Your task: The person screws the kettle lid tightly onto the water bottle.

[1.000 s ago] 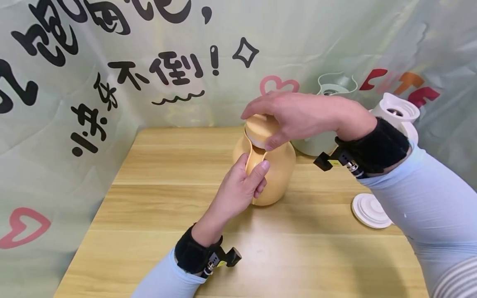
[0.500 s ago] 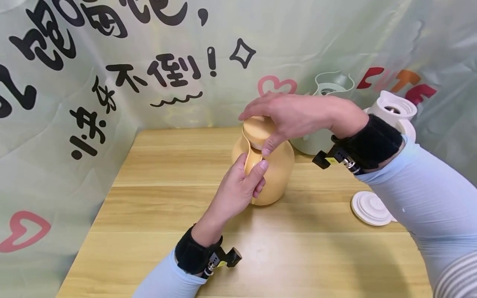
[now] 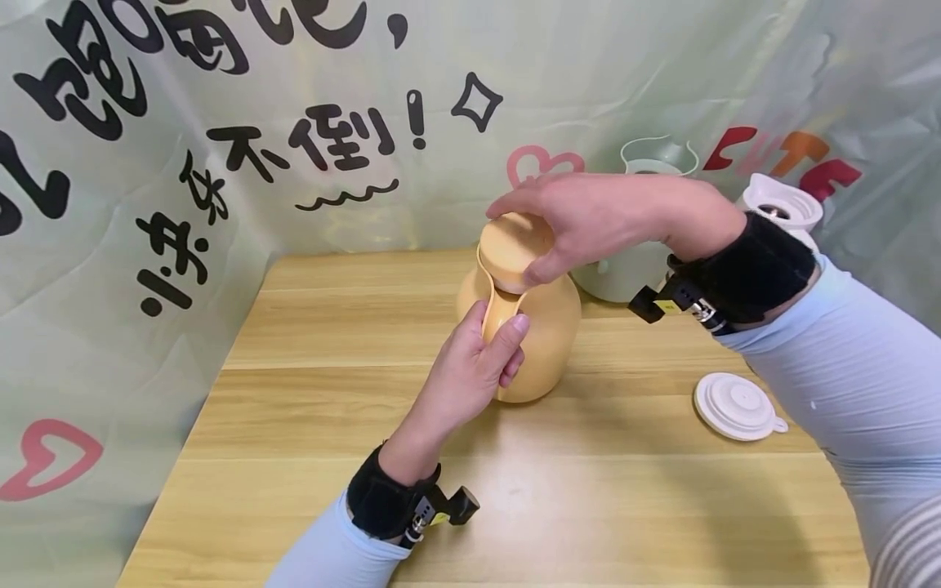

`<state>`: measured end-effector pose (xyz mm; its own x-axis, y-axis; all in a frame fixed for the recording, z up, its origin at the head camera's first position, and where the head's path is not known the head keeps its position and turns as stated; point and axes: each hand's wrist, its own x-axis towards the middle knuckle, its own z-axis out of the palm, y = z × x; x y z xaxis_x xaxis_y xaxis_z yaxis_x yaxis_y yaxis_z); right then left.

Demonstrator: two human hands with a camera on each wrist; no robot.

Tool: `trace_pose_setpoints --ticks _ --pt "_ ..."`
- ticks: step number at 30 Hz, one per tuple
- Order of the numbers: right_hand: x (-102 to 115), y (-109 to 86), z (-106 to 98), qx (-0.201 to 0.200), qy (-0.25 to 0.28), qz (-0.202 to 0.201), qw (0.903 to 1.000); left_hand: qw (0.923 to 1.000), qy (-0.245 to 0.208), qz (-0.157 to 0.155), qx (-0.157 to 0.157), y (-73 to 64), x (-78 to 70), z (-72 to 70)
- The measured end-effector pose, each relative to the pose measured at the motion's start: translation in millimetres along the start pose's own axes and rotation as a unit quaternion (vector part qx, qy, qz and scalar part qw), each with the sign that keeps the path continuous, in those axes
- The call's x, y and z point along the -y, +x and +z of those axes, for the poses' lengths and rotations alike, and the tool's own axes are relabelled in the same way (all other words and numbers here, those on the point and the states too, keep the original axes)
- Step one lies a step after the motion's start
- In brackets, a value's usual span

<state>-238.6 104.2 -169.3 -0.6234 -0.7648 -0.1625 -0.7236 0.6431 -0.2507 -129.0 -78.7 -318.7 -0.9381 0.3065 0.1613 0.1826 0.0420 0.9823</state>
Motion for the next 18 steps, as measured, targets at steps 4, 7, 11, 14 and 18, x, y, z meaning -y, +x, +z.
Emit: trace_pose_setpoints --ticks 4,7,11,14,18 --pt "3.4 0.8 3.6 -0.028 -0.033 0.036 0.9984 1.0 0.002 0.0 0.002 0.1 -0.6 -0.2" --pt "7.0 2.3 5.0 -0.045 -0.055 0.076 0.9946 1.0 0.006 0.001 0.0 0.2 -0.9 -1.1" --pt "9.7 3.3 3.8 -0.057 -0.053 0.115 0.9903 1.0 0.006 0.001 -0.001 0.7 -0.8 -1.5" --pt "8.0 1.7 0.2 -0.057 -0.024 0.081 0.9948 1.0 0.002 0.0 0.003 0.8 -0.7 -1.0" --pt "5.6 -2.1 -4.7 -0.027 0.024 0.018 0.9992 1.0 -0.003 0.002 0.007 0.3 -1.2 -0.1"
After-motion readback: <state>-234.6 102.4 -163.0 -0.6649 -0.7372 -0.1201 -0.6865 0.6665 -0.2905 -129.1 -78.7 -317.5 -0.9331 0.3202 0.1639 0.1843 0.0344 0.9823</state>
